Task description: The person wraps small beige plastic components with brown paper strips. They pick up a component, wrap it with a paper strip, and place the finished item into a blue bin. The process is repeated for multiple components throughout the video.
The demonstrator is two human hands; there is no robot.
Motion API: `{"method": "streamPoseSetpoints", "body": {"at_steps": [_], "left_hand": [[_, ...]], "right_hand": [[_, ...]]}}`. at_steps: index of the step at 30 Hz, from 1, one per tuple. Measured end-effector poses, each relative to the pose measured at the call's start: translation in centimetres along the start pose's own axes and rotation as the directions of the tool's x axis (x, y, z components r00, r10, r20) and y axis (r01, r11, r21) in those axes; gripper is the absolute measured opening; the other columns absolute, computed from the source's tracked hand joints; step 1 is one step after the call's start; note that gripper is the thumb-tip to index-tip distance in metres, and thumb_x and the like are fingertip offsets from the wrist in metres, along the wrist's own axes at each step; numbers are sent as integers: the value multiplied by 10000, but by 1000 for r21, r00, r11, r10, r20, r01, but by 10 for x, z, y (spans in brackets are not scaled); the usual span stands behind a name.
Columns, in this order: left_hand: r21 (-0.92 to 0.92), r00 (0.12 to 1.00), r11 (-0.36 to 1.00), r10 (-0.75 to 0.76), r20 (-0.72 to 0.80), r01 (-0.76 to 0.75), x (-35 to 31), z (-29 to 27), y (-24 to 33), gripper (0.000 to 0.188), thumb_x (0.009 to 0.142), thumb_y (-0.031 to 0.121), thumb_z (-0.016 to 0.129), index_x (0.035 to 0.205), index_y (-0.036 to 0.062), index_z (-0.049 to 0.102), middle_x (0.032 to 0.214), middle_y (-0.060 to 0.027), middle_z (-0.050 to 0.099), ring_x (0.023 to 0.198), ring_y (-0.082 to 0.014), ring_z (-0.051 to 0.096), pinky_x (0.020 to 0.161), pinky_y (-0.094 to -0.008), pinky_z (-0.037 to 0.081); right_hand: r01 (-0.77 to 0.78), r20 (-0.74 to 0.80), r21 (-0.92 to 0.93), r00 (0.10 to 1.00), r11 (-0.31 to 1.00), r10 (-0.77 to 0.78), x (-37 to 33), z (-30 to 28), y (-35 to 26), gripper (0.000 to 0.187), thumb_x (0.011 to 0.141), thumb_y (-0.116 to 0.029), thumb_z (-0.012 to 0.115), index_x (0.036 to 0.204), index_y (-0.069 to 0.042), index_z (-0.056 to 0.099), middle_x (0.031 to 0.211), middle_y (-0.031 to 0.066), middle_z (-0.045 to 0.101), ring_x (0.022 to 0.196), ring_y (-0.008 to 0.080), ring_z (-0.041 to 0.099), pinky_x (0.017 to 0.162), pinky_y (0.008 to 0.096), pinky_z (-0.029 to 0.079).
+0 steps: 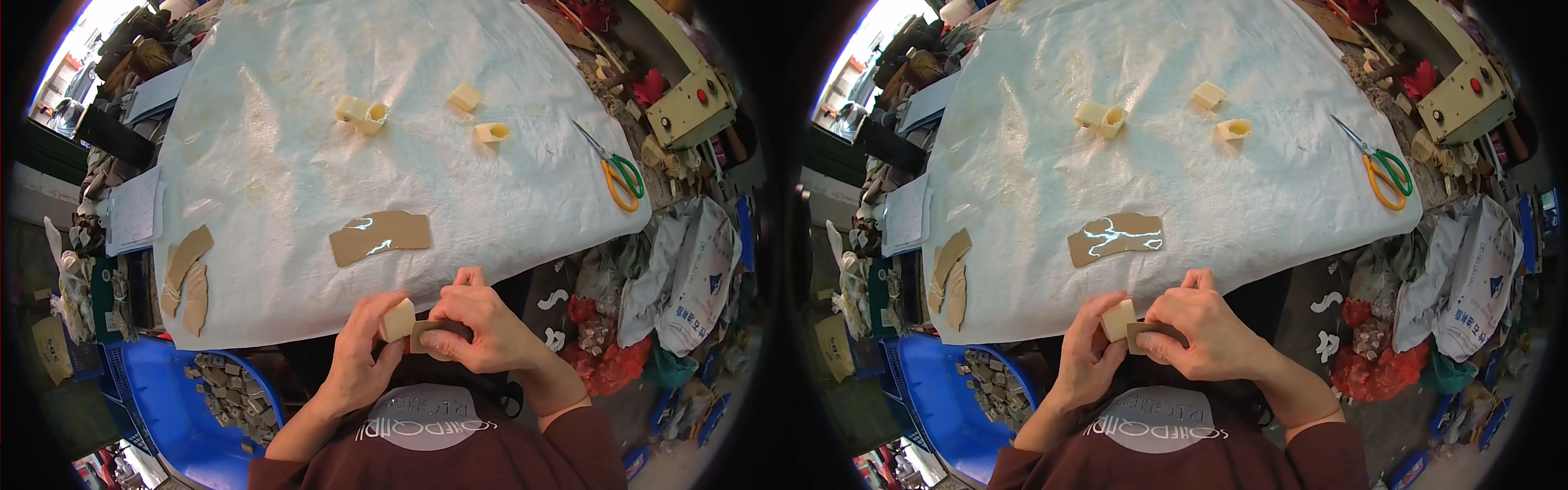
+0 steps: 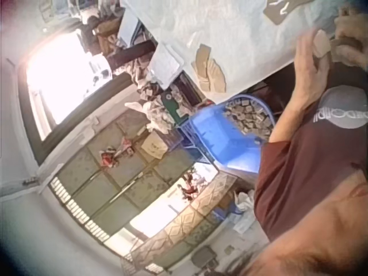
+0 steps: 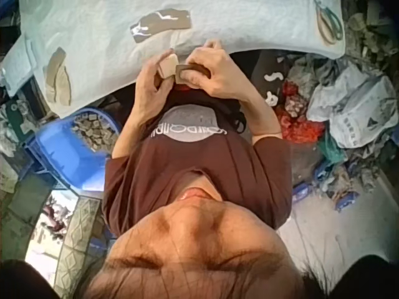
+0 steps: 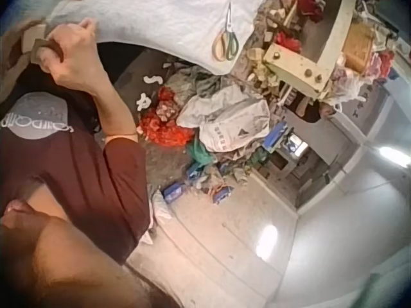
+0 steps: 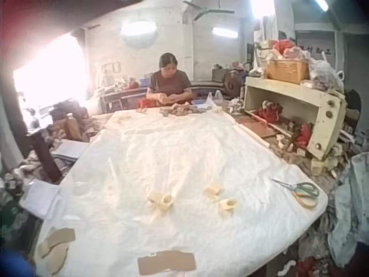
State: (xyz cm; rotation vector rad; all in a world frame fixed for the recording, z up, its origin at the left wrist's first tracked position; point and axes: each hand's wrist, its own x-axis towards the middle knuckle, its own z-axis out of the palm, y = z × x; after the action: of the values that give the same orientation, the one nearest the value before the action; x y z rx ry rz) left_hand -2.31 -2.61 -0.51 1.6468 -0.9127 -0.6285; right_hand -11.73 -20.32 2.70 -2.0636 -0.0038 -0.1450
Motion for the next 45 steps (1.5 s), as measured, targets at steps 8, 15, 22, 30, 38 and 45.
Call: {"method": "streamPoseSetpoints", "body": {"at_steps": [8,15,22,30,38,45], "left_hand": [[-89,997,993,-67,46,71,-1,1,6,509,704,-124,534,1172,39,419,1075,-125,477,886,-210,518,704,-276,423],[-77,995,996,-31,99,39,0,2,6,506,692,-124,532,1156,43,416,1075,-127,477,862,-220,517,687,-284,420],[-93,995,995,-17,98,26,0,4,5,513,678,-140,539,1146,38,425,1084,-137,473,862,-225,524,678,-288,431],[-120,992,991,-37,119,51,0,4,8,531,675,-145,543,1159,38,423,1100,-145,470,883,-237,532,692,-293,443],[-36,994,999,-17,105,21,1,7,11,575,669,-167,469,1210,5,379,1135,-153,425,1024,-258,488,857,-316,414],[77,987,992,94,127,-104,10,10,18,567,698,-150,451,1238,-7,353,1107,-157,425,1011,-248,495,851,-308,415]], "right_hand": [[-10,-12,16,1000,1000,10,2,5,4,145,768,-173,645,727,-64,558,595,20,521,565,164,420,761,324,265],[-38,13,55,999,998,37,4,4,2,140,770,-171,638,735,-62,558,579,19,499,538,166,396,763,327,268],[-43,24,77,999,996,41,4,4,4,130,770,-167,630,747,-60,560,584,20,510,542,164,394,767,322,273],[-44,53,83,998,996,40,2,3,9,129,774,-180,622,766,-66,562,603,17,535,572,162,417,783,322,278],[133,-95,-74,986,988,-140,6,6,19,169,753,-211,645,798,-78,550,700,30,513,655,191,478,791,359,284],[28,-123,51,992,998,-22,2,11,21,187,752,-204,645,801,-75,519,738,28,513,705,181,497,821,354,285]]}}
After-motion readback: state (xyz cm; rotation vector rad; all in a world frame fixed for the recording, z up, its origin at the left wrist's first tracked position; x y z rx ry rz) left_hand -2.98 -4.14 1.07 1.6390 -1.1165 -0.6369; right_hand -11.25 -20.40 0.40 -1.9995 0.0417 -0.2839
